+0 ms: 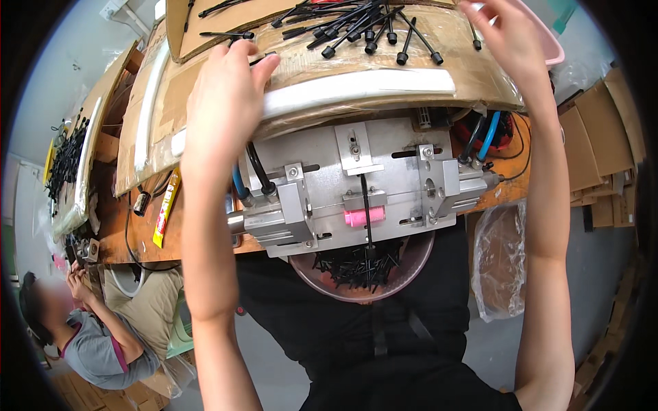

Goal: The person repeatedly picks up black plastic cable ties from a cardboard box and inserts them into a pneumatic crimping machine. They operate the machine to attach a connector to each tie and then place the finished assembly into a pink bowl below.

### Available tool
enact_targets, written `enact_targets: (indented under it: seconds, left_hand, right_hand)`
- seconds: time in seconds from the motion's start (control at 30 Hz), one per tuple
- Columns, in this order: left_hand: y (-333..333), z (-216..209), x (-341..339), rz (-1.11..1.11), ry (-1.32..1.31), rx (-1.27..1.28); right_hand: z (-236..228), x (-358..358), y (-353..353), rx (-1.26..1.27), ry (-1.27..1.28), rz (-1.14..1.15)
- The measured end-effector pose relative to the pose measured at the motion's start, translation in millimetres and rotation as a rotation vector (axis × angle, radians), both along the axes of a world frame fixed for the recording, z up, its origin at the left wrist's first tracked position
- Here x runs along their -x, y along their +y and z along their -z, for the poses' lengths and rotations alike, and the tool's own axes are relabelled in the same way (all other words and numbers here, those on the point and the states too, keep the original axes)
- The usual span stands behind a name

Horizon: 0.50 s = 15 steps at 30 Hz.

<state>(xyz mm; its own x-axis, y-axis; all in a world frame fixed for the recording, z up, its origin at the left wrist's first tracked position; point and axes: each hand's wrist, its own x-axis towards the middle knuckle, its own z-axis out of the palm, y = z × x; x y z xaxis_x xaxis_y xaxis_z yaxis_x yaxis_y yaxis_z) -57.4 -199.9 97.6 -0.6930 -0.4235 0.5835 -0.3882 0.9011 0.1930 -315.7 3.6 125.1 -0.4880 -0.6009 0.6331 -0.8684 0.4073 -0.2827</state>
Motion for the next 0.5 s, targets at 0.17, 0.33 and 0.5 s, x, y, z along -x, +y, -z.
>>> enact_targets:
  seconds: [0.17,0.33,0.5]
  left_hand:
    - [11.5,-17.5,2.2,0.232,-0.192,-0.266]
    - [21.1,-10.0,-11.1,0.243,-0.047,-0.224]
    - [32.7,-6.2,-20.4,0.140,0.049,-0.052]
  right_hand:
    - [8.2,-30.7,-1.6,-0.356,-0.062,-0.245]
    - [-26.0,-55.4,-43.5,-0.365,-0.290,-0.273]
    - [-85.8,-53.9,-61.5,-0.101,-0.769,-0.565]
